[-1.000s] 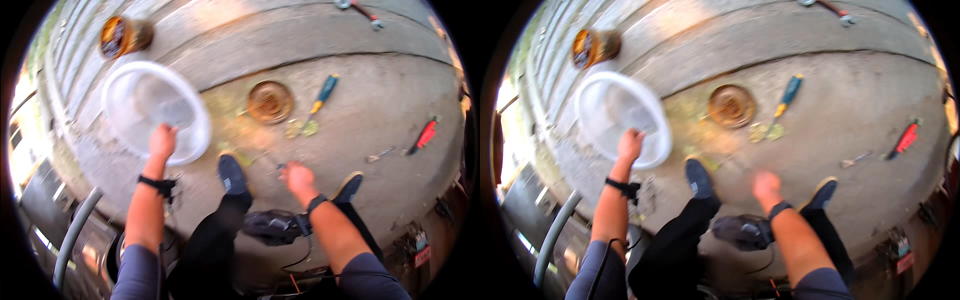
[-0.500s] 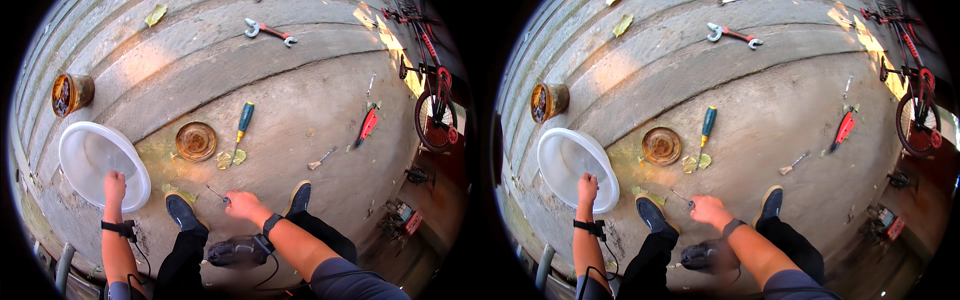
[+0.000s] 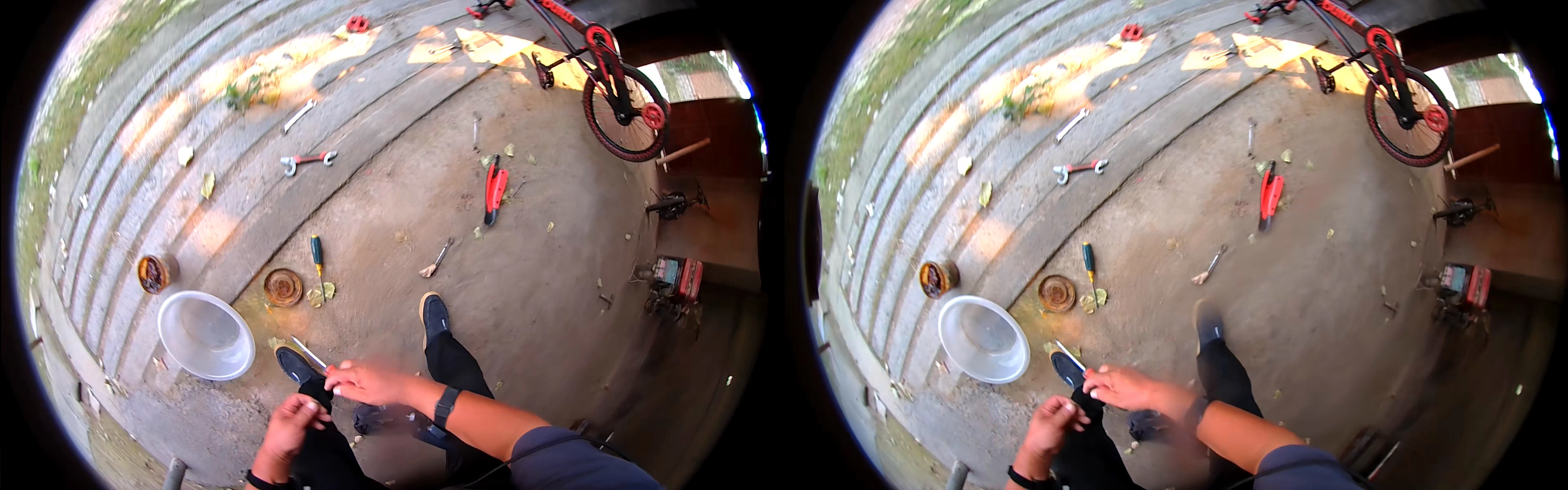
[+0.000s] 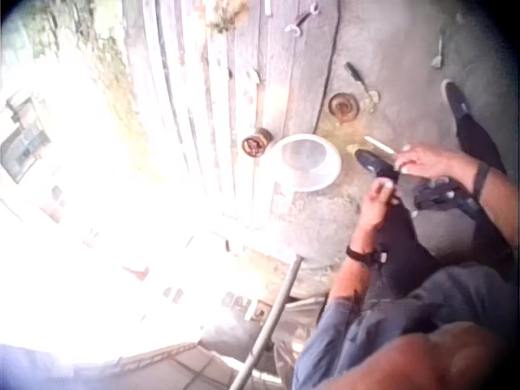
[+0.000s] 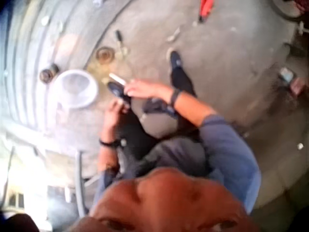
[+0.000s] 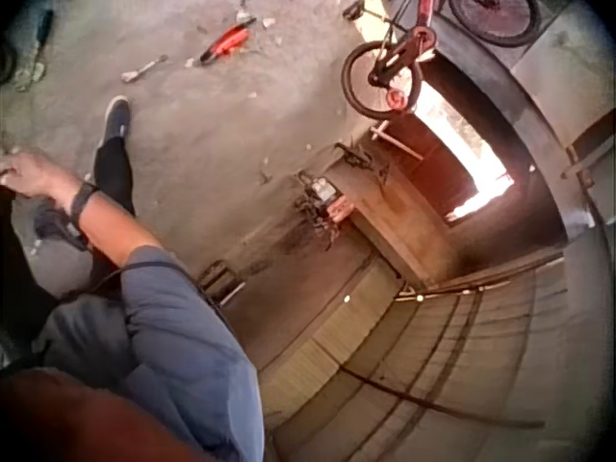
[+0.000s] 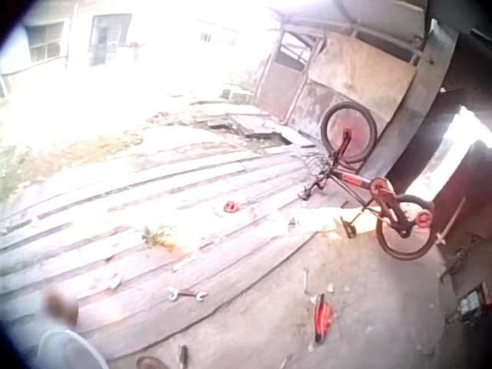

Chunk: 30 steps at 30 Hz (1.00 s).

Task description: The person repairs a bicycle by first using a screwdriver and pliers to adjust the chain and pedals. They then sit on a stool and use a wrench to tighten the rear wheel axle nuts.

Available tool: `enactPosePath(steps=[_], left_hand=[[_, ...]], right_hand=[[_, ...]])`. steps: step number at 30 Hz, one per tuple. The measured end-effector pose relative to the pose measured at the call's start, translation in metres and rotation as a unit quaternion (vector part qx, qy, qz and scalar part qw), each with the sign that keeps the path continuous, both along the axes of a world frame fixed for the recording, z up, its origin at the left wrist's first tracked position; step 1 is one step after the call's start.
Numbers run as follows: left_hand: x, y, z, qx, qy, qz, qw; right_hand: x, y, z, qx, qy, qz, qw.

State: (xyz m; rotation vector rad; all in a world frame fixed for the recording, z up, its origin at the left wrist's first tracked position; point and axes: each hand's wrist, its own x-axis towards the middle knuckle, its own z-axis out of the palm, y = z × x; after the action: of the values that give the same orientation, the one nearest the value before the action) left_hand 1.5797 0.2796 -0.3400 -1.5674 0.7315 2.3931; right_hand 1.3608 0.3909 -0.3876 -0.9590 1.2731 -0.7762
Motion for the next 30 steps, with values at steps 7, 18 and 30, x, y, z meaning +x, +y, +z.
enactPosePath(steps=[7,18,30], left_hand=[[-0.084,0.058,0.13,0.083,0.098,0.008,0.992],[-0.283,0.138,0.256,0.042,0.131,-0.2,0.97],[-0.485,0.131,0.318,0.046,0.234,-0.215,0.947]], right_hand=[[-0.057,0.077,0.149,-0.037,0.001,-0.079,0.996],[-0.213,0.192,0.292,-0.074,0.083,-0.252,0.961],[-0.396,0.202,0.359,-0.144,0.105,-0.361,0.915]])
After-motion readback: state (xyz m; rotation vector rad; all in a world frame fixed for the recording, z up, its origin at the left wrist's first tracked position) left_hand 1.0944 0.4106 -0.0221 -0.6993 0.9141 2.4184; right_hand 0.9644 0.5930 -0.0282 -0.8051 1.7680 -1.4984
